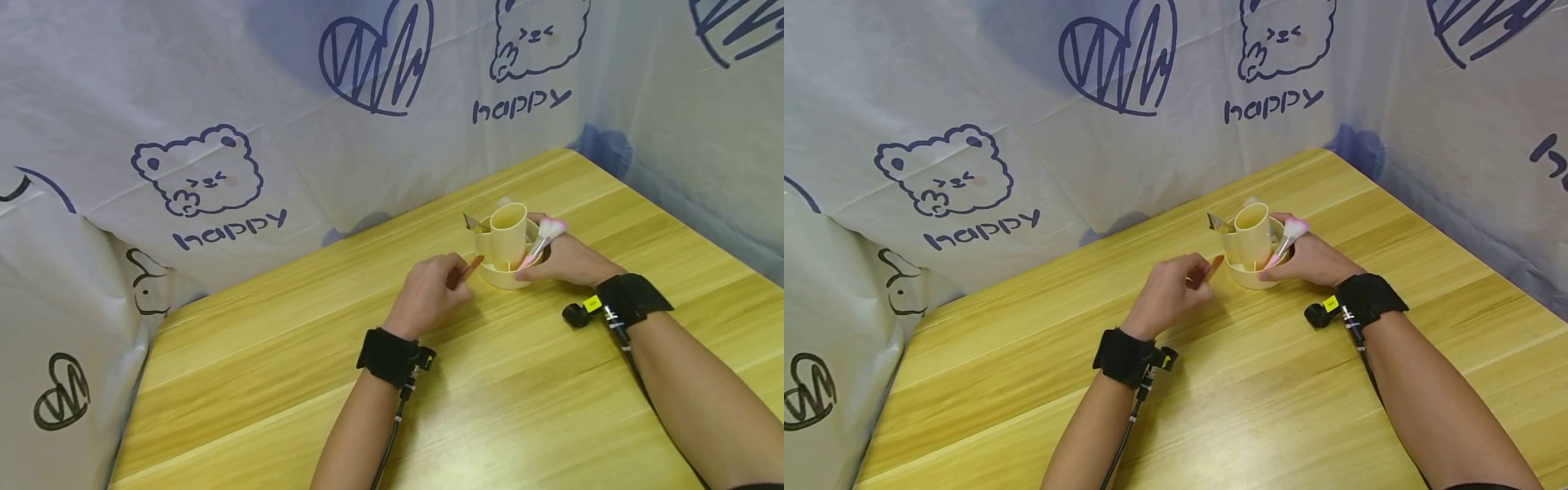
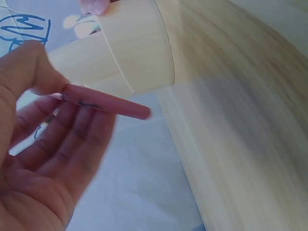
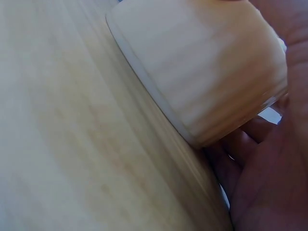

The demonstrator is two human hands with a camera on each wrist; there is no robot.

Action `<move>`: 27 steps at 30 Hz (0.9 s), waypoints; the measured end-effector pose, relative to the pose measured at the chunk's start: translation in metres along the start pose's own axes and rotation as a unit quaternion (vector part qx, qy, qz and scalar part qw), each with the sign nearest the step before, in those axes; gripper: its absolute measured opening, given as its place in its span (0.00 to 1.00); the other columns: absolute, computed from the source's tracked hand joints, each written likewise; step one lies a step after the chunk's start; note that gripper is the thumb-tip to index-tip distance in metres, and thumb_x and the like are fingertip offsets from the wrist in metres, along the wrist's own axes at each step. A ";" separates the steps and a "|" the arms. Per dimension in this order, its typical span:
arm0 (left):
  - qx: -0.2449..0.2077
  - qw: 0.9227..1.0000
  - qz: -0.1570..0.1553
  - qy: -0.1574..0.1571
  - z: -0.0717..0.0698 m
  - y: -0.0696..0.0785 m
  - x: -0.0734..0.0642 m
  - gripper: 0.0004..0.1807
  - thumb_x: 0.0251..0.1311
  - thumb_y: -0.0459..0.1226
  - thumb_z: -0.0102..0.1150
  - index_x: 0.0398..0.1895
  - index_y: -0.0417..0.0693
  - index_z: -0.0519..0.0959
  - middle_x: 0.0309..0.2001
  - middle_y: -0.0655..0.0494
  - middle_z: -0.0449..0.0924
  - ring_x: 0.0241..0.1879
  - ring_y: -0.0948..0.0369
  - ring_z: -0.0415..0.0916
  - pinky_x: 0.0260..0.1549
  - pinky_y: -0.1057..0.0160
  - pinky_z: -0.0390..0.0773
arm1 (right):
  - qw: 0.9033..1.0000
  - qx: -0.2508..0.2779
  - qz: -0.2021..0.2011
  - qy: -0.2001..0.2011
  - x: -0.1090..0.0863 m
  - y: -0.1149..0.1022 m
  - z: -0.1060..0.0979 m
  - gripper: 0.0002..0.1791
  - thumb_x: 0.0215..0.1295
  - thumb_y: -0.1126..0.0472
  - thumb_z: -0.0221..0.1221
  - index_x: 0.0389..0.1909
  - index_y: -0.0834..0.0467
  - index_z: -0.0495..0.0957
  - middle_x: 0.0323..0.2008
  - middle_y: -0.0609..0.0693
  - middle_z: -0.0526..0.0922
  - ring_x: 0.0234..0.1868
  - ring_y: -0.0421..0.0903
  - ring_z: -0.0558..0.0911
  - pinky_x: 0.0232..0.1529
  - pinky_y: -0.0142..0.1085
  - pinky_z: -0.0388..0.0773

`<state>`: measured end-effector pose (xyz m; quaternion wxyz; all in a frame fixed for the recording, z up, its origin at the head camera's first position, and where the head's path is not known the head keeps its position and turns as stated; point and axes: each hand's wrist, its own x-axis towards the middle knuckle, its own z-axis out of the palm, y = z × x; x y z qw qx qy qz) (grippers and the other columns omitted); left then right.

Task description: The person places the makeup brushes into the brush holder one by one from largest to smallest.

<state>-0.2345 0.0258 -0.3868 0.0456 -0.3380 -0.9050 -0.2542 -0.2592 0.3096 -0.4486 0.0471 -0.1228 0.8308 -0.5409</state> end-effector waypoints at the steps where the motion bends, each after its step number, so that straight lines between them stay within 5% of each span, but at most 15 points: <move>1: -0.007 1.000 0.010 0.006 0.000 0.000 0.000 0.05 0.59 0.32 0.64 0.38 0.45 0.83 0.32 0.55 0.84 0.33 0.63 0.80 0.33 0.71 0.78 | 1.000 0.000 0.001 0.000 -0.001 0.000 0.000 0.61 0.52 0.62 0.78 0.81 0.58 0.48 0.73 0.62 0.66 0.72 0.59 0.69 0.76 0.59 0.61; 7: -0.041 0.996 0.073 0.037 0.002 0.003 0.001 0.09 0.60 0.29 0.61 0.43 0.42 0.83 0.41 0.50 0.87 0.40 0.60 0.86 0.42 0.62 0.88 | 1.000 -0.003 0.003 -0.001 -0.004 -0.002 0.000 0.62 0.53 0.63 0.77 0.83 0.56 0.46 0.73 0.63 0.69 0.71 0.58 0.70 0.75 0.58 0.62; 11: -0.036 0.992 0.102 0.062 0.003 0.003 0.002 0.09 0.63 0.28 0.60 0.46 0.41 0.82 0.42 0.49 0.86 0.42 0.59 0.86 0.44 0.67 0.87 | 1.000 -0.011 0.004 -0.003 -0.004 -0.002 0.000 0.62 0.53 0.62 0.77 0.83 0.57 0.46 0.74 0.64 0.66 0.72 0.59 0.70 0.75 0.60 0.61; 18: -0.043 0.985 0.123 0.108 0.008 0.001 0.004 0.10 0.65 0.27 0.60 0.48 0.39 0.81 0.45 0.46 0.85 0.45 0.57 0.87 0.47 0.72 0.86 | 1.000 -0.030 0.009 -0.001 -0.003 -0.001 0.000 0.62 0.53 0.59 0.77 0.82 0.58 0.47 0.77 0.63 0.62 0.75 0.59 0.65 0.78 0.63 0.56; 27: -0.085 0.975 0.145 0.143 0.013 0.002 0.010 0.09 0.67 0.25 0.59 0.49 0.38 0.80 0.48 0.44 0.83 0.51 0.53 0.86 0.55 0.72 0.83 | 1.000 -0.009 -0.003 -0.005 -0.001 -0.001 -0.001 0.60 0.55 0.61 0.76 0.82 0.54 0.48 0.69 0.60 0.74 0.67 0.54 0.74 0.71 0.53 0.67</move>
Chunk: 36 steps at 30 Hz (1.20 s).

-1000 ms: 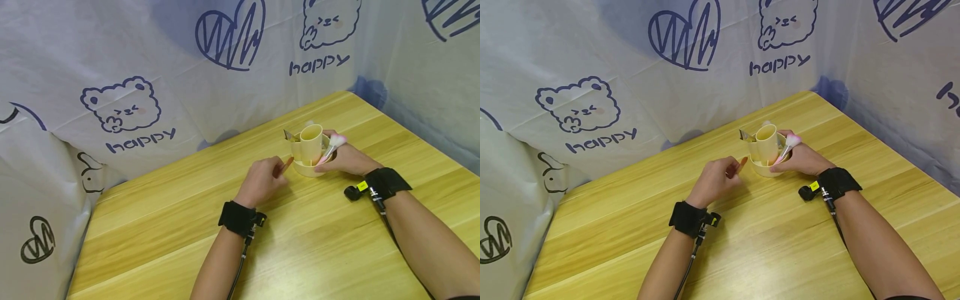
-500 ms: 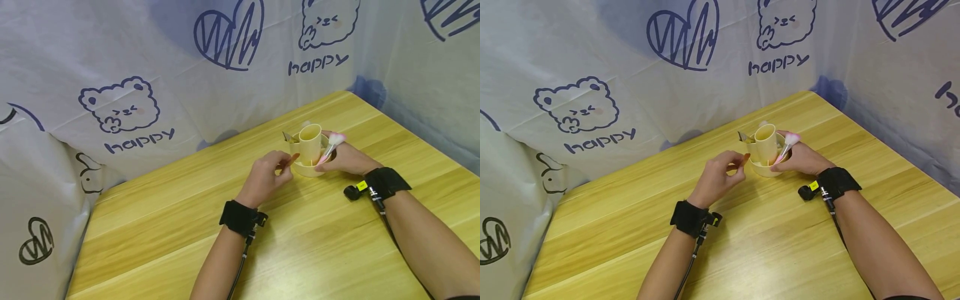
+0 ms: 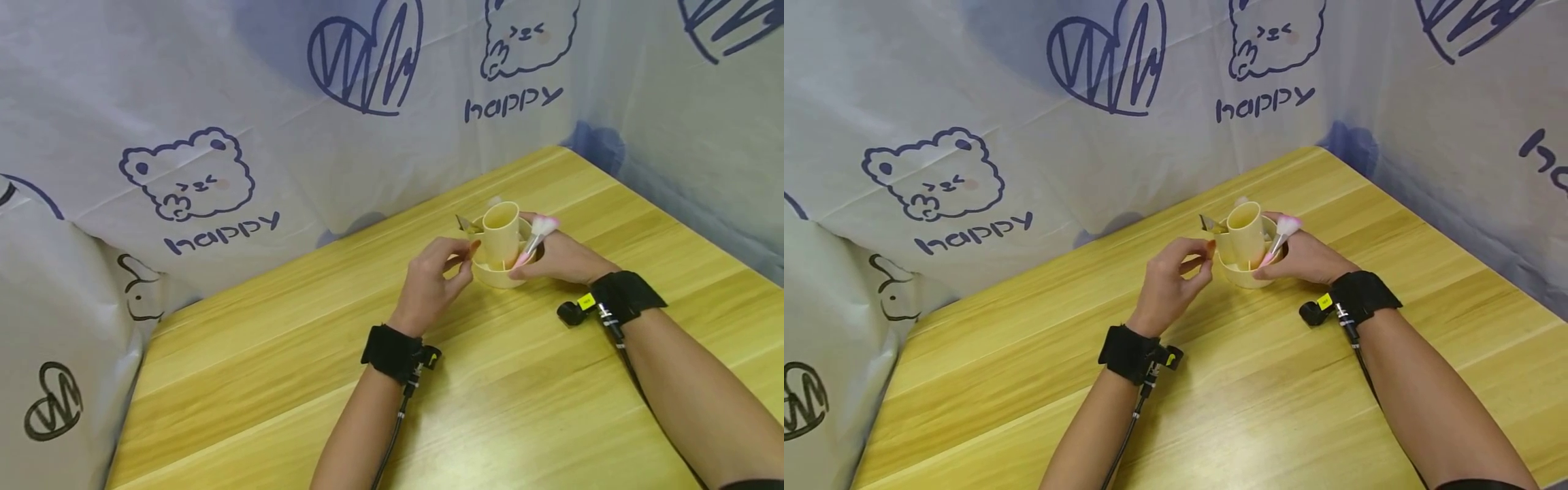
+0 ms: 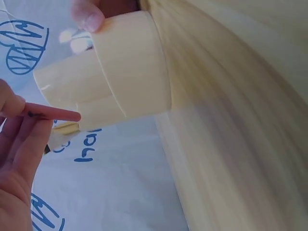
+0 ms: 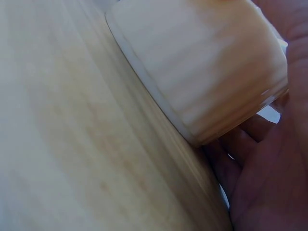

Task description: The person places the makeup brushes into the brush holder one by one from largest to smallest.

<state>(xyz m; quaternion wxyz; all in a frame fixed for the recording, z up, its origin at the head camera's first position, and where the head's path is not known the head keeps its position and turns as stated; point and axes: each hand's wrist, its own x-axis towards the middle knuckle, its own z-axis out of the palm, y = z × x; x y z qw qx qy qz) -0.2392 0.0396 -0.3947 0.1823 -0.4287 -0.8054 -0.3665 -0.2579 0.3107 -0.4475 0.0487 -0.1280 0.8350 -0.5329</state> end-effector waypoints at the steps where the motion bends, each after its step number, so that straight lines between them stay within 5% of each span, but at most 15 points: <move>1: -0.005 1.000 0.001 0.006 0.001 0.000 0.000 0.09 0.67 0.25 0.59 0.49 0.37 0.80 0.48 0.44 0.83 0.51 0.53 0.86 0.55 0.73 0.83 | 1.000 0.003 -0.003 0.000 0.000 0.000 0.000 0.60 0.54 0.62 0.76 0.82 0.55 0.48 0.69 0.60 0.74 0.67 0.54 0.74 0.71 0.53 0.67; 18: -0.061 0.998 -0.020 0.027 0.019 -0.002 0.005 0.11 0.68 0.25 0.59 0.52 0.34 0.79 0.47 0.39 0.82 0.50 0.49 0.86 0.52 0.66 0.86 | 1.000 0.002 0.017 0.001 0.000 0.003 0.001 0.63 0.54 0.58 0.77 0.83 0.54 0.46 0.72 0.60 0.71 0.71 0.56 0.71 0.76 0.57 0.63; 36: -0.036 0.998 -0.045 0.001 0.027 -0.005 0.006 0.10 0.69 0.27 0.60 0.51 0.38 0.81 0.51 0.43 0.84 0.53 0.53 0.86 0.54 0.71 0.84 | 1.000 -0.017 0.017 0.004 0.000 0.000 0.001 0.63 0.53 0.55 0.78 0.83 0.54 0.47 0.76 0.59 0.65 0.74 0.56 0.68 0.79 0.60 0.58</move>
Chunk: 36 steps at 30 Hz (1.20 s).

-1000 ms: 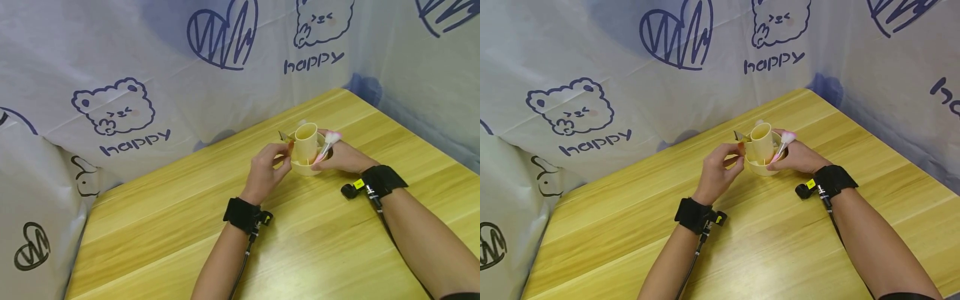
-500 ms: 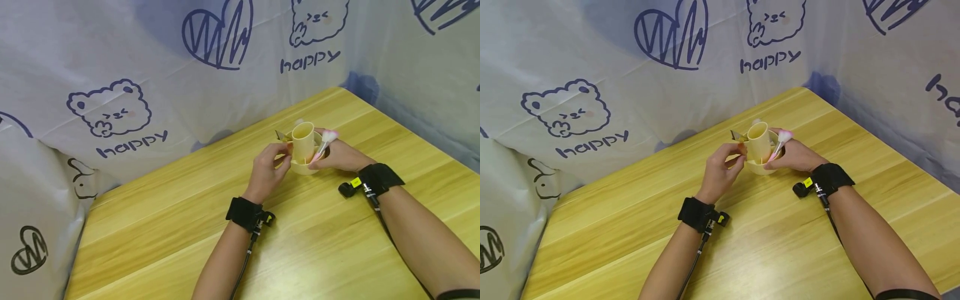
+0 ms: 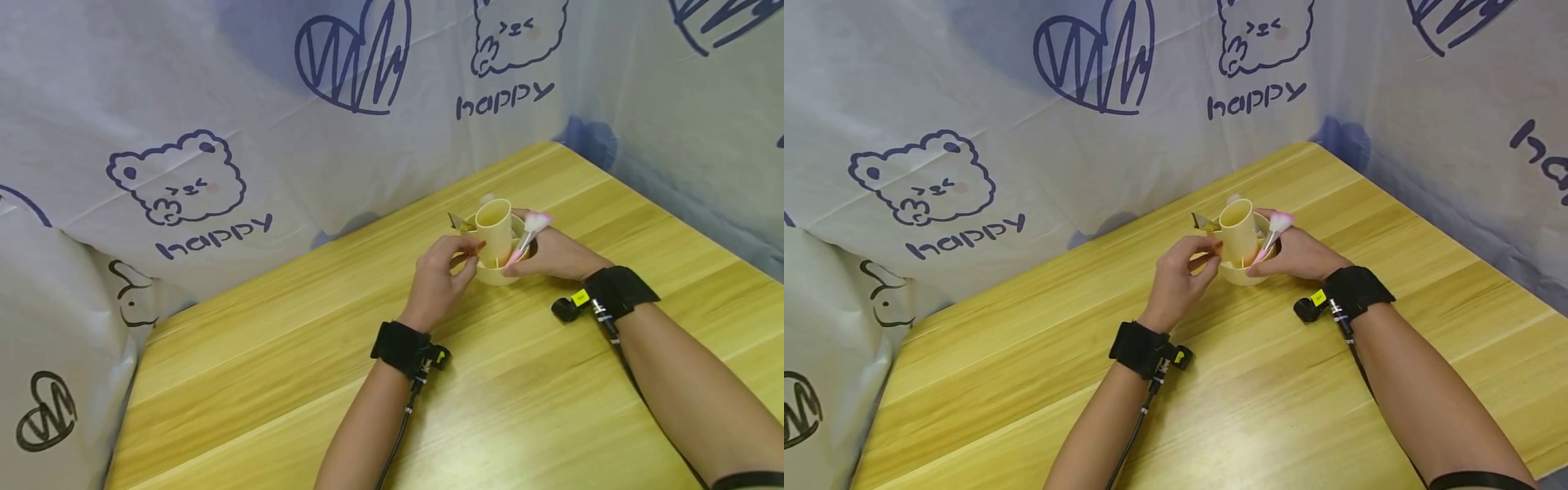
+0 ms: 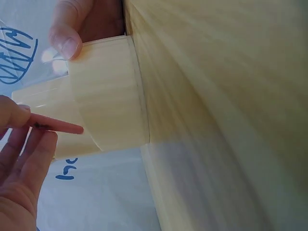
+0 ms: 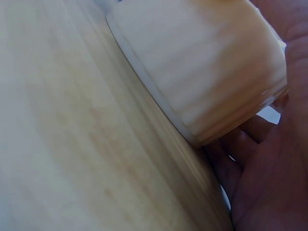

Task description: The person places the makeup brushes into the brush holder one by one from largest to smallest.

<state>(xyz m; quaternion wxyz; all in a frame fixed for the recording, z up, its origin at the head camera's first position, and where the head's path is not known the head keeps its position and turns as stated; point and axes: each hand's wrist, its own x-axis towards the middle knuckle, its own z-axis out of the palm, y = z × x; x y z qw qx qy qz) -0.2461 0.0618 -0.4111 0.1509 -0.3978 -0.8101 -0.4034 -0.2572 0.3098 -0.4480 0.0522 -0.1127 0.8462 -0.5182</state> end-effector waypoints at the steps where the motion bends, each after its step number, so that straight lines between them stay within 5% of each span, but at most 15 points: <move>1: 0.003 1.000 -0.002 -0.001 0.000 0.000 0.000 0.10 0.69 0.28 0.60 0.51 0.38 0.81 0.51 0.44 0.84 0.53 0.53 0.86 0.54 0.71 0.83 | 1.000 -0.002 0.002 -0.001 0.000 0.000 0.000 0.63 0.53 0.55 0.78 0.83 0.54 0.46 0.76 0.60 0.66 0.74 0.56 0.68 0.78 0.60 0.59; 10: 0.052 0.998 -0.029 -0.012 0.001 0.000 0.003 0.11 0.66 0.31 0.65 0.51 0.39 0.83 0.49 0.45 0.86 0.50 0.54 0.87 0.52 0.68 0.86 | 1.000 -0.012 0.010 -0.005 0.000 -0.002 -0.001 0.64 0.55 0.54 0.77 0.83 0.54 0.44 0.77 0.61 0.63 0.77 0.57 0.65 0.79 0.61 0.57; 14: 0.075 0.996 -0.045 -0.026 0.001 0.002 0.002 0.13 0.64 0.35 0.69 0.50 0.41 0.86 0.47 0.46 0.88 0.48 0.53 0.87 0.51 0.64 0.87 | 1.000 0.000 -0.008 -0.006 -0.001 -0.002 0.000 0.62 0.55 0.57 0.77 0.83 0.54 0.46 0.74 0.60 0.69 0.72 0.56 0.71 0.75 0.58 0.64; 28: 0.097 0.993 -0.063 -0.034 -0.003 0.005 0.002 0.12 0.65 0.37 0.69 0.49 0.41 0.87 0.46 0.45 0.89 0.47 0.50 0.87 0.49 0.59 0.87 | 0.999 0.006 -0.032 0.003 0.002 0.000 0.001 0.60 0.53 0.59 0.78 0.81 0.54 0.51 0.73 0.58 0.69 0.68 0.56 0.74 0.72 0.56 0.67; 36: 0.099 0.992 -0.062 -0.039 -0.008 0.004 -0.002 0.14 0.66 0.38 0.68 0.51 0.41 0.86 0.49 0.46 0.89 0.50 0.51 0.87 0.51 0.58 0.87 | 1.000 0.018 -0.023 -0.004 0.002 0.000 0.000 0.58 0.55 0.59 0.77 0.81 0.52 0.51 0.69 0.58 0.72 0.64 0.54 0.77 0.62 0.38 0.75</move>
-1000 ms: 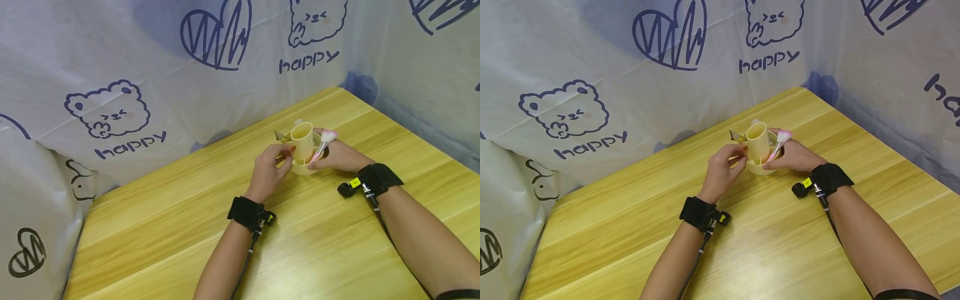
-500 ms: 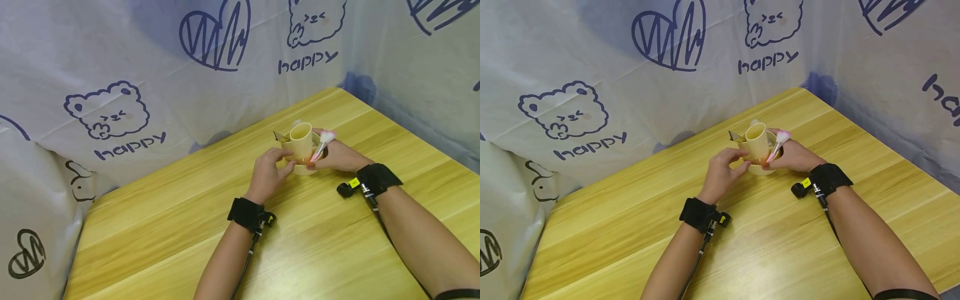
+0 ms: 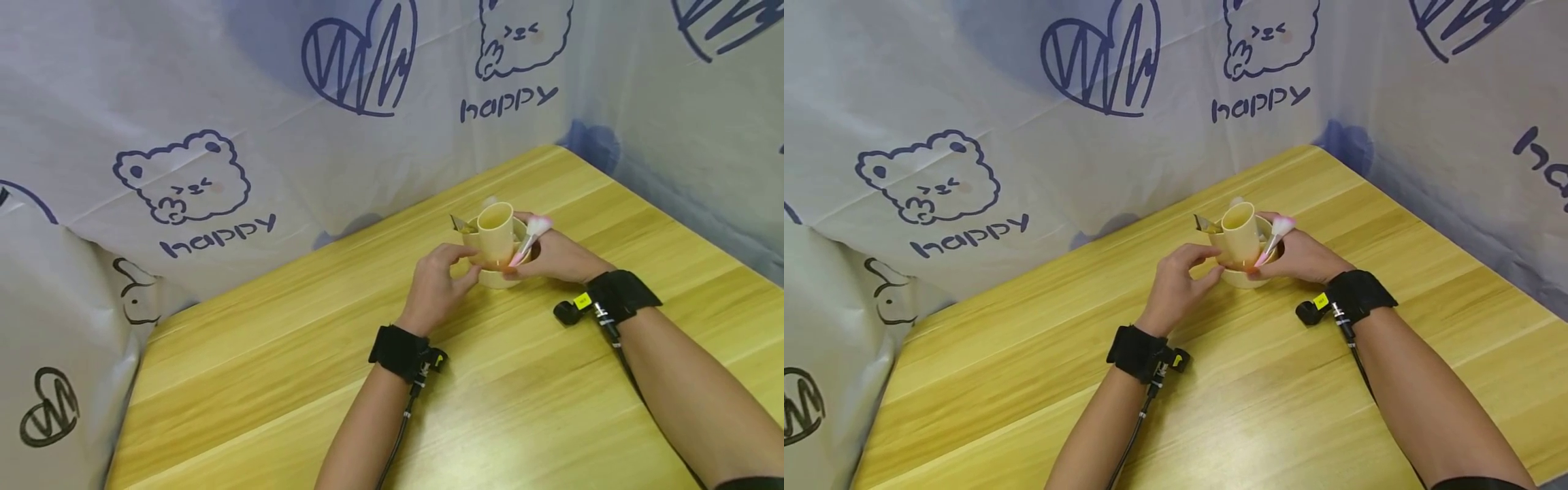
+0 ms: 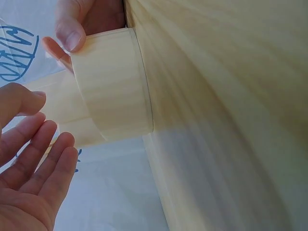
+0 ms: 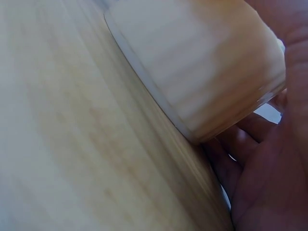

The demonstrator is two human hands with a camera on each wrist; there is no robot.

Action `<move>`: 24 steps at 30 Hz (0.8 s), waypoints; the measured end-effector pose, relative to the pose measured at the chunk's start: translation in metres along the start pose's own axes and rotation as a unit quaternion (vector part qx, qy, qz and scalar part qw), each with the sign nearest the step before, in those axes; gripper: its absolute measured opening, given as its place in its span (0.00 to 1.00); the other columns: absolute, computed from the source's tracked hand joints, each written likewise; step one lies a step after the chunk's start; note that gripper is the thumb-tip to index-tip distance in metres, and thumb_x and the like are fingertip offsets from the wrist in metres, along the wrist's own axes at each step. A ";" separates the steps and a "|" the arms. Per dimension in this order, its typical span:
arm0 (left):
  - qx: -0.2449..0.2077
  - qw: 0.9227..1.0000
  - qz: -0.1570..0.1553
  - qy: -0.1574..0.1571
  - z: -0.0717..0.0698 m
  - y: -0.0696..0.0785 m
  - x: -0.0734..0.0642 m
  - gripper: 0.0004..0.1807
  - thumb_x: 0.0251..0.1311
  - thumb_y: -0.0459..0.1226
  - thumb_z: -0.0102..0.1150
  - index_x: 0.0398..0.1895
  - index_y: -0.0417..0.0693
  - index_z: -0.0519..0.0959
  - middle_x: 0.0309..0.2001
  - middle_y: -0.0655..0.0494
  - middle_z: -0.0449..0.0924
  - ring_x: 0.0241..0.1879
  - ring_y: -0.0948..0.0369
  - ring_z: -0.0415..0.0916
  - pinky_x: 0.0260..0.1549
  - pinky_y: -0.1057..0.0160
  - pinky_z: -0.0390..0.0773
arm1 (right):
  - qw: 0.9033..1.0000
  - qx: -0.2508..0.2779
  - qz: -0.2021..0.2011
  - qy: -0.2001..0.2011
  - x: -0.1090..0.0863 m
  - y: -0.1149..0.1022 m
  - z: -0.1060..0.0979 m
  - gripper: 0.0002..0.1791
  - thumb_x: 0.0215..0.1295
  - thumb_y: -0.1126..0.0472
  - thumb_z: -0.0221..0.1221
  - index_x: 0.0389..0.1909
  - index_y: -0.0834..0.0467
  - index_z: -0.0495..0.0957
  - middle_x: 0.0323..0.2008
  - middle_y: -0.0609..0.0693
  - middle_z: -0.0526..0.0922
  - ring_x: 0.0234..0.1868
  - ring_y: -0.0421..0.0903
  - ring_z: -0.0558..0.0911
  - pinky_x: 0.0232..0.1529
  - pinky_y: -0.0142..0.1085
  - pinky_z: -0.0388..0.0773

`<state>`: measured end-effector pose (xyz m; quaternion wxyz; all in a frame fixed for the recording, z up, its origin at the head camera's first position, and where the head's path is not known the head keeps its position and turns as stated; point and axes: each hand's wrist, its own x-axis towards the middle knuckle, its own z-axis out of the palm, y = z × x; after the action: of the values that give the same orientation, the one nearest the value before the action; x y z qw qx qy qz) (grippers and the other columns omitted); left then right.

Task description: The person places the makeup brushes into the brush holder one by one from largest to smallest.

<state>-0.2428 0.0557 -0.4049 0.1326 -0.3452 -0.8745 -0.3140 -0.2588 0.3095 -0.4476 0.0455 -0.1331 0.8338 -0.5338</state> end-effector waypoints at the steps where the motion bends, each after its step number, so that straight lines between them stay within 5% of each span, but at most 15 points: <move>1: 0.000 1.000 -0.002 -0.001 -0.001 0.000 0.000 0.14 0.66 0.38 0.68 0.52 0.42 0.86 0.49 0.46 0.89 0.51 0.52 0.87 0.52 0.58 0.87 | 1.000 -0.003 -0.002 0.001 0.000 0.000 -0.001 0.58 0.55 0.59 0.77 0.81 0.52 0.52 0.69 0.57 0.71 0.64 0.54 0.77 0.60 0.34 0.75; 11: -0.023 0.998 -0.059 -0.024 -0.009 -0.015 -0.011 0.17 0.68 0.40 0.66 0.56 0.42 0.84 0.55 0.46 0.86 0.56 0.47 0.84 0.56 0.53 0.85 | 1.000 0.006 -0.016 -0.001 0.001 0.011 -0.003 0.59 0.54 0.61 0.77 0.82 0.52 0.52 0.74 0.57 0.63 0.66 0.53 0.74 0.56 0.21 0.71; 17: -0.016 0.997 -0.074 -0.026 -0.017 -0.031 -0.022 0.18 0.70 0.42 0.64 0.58 0.43 0.83 0.57 0.46 0.85 0.57 0.47 0.83 0.57 0.52 0.84 | 1.000 0.005 0.005 0.011 -0.006 0.016 -0.010 0.63 0.53 0.61 0.78 0.83 0.46 0.46 0.72 0.57 0.67 0.67 0.54 0.74 0.55 0.18 0.70; 24: 0.008 0.994 -0.096 -0.043 -0.033 -0.050 -0.036 0.19 0.72 0.42 0.61 0.61 0.44 0.81 0.60 0.46 0.83 0.61 0.48 0.81 0.60 0.51 0.82 | 0.995 0.096 -0.026 -0.003 -0.020 0.018 -0.023 0.56 0.64 0.55 0.71 0.83 0.44 0.44 0.79 0.65 0.58 0.80 0.56 0.63 0.63 0.15 0.68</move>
<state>-0.2503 -0.0121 -0.4181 0.0667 -0.2721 -0.9108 -0.3034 -0.2479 0.3425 -0.4556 0.0473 -0.1512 0.7751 -0.6117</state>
